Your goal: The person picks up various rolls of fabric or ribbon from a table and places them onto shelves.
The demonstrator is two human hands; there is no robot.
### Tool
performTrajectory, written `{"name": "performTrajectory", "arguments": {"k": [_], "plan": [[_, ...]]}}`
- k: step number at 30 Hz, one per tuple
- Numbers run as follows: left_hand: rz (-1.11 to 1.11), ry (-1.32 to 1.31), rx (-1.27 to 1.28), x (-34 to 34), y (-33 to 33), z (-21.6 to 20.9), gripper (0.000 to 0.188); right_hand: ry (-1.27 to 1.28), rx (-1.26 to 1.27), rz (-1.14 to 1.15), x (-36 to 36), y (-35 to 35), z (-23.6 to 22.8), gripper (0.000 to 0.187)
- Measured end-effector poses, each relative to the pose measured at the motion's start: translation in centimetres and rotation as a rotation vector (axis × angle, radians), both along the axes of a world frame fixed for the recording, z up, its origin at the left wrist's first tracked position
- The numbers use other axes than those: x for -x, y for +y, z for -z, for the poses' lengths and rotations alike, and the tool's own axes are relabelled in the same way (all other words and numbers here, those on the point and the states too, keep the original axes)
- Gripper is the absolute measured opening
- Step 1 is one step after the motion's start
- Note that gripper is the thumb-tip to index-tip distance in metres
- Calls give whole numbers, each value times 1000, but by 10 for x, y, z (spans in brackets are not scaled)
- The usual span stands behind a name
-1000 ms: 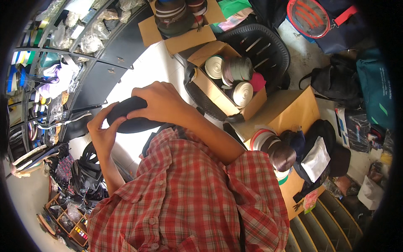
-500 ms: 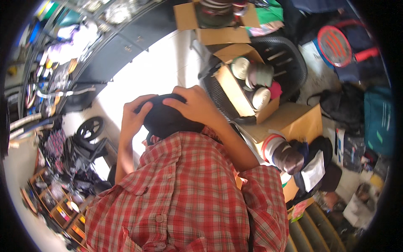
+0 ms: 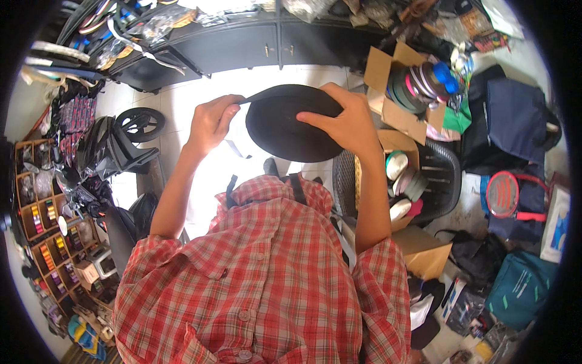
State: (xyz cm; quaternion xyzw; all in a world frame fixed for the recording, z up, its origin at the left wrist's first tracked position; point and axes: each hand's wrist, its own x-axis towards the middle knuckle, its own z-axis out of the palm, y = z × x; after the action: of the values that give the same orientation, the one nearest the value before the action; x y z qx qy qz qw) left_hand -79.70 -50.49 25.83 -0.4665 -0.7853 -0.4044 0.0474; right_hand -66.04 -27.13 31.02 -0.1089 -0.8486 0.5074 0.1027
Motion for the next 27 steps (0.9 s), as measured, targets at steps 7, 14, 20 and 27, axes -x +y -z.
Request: {"name": "performTrajectory", "arguments": {"k": [7,14,20,27], "plan": [[-106,-371,-150,21,-18,-8,23,129,9,63,43,-28,-11,35],[-307,-657,-478,31,12,-26,30,464,377,407,89,-33,-9,41],[-403,-606,-785,65,41,-65,35,688,440,523,143,-67,-34,37],[-289,-595,-1029,120,60,-105,34,794,597,447,211,-48,-44,33]]}}
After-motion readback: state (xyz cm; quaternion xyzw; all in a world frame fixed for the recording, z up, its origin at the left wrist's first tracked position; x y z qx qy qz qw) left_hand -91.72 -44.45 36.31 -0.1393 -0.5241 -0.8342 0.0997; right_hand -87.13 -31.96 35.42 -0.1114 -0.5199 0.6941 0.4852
